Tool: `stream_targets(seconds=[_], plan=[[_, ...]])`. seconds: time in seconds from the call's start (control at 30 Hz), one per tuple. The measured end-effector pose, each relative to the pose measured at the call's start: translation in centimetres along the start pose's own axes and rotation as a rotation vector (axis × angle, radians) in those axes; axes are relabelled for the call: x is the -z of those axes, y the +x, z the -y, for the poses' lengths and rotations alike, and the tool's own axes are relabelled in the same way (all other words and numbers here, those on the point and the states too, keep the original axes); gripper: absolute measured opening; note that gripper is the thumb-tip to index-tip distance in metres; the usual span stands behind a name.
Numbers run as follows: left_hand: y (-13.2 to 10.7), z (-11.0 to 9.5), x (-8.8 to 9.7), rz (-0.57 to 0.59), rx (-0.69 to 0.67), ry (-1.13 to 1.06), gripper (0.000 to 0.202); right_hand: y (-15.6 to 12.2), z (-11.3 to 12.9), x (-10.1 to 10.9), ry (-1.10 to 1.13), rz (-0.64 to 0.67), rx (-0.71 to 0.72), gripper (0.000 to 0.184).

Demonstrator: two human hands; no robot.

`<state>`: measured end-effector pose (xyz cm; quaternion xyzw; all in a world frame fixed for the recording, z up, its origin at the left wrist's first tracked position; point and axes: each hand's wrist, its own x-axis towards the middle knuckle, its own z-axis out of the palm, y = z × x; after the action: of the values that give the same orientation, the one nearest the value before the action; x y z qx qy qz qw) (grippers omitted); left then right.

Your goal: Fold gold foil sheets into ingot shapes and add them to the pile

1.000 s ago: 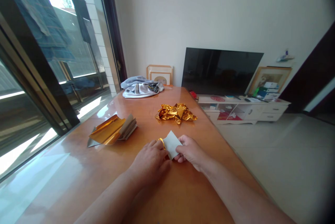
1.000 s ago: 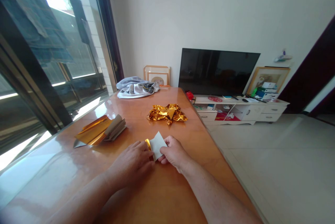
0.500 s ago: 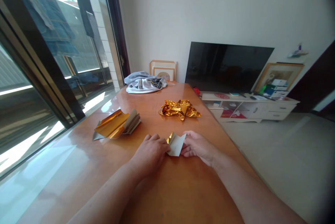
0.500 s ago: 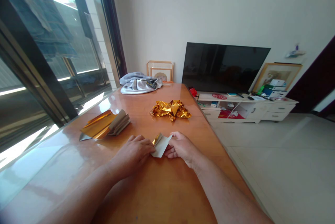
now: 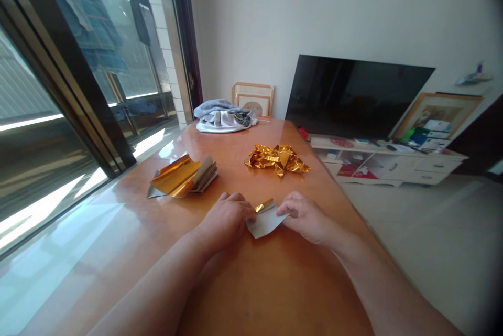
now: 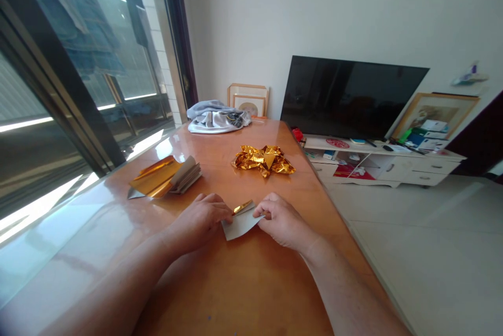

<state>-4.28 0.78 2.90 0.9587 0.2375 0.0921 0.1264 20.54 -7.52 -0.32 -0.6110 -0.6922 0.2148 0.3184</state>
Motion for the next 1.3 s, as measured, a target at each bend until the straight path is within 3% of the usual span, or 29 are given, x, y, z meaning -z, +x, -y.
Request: stream_targets(seconds=[0.13,0.5,0.73,1.0,1.3], plan=[[0.2,0.3,-0.5,-0.037,0.037,-0.028,0.035,0.2,0.0,-0.1,-0.025,0.003,0.129,0.018],[0.5,0.2,-1.7,-0.101,0.081,-0.08,0.035,0.6,0.3,-0.3,-0.094,-0.106,0.204,0.02],[0.5,0.1,-1.6,-0.094,0.09,-0.052,0.037,1.0,0.4,-0.9,-0.088,-0.074,0.23,0.019],[0.4,0.3,-1.6,-0.07,0.054,-0.015,0.038,1.0,0.2,-1.2,-0.094,-0.058,0.104,0.018],[-0.1,-0.6,0.0,-0.054,0.152,0.117,0.023,1.4,0.2,-1.8,-0.128,-0.057,0.035,0.014]])
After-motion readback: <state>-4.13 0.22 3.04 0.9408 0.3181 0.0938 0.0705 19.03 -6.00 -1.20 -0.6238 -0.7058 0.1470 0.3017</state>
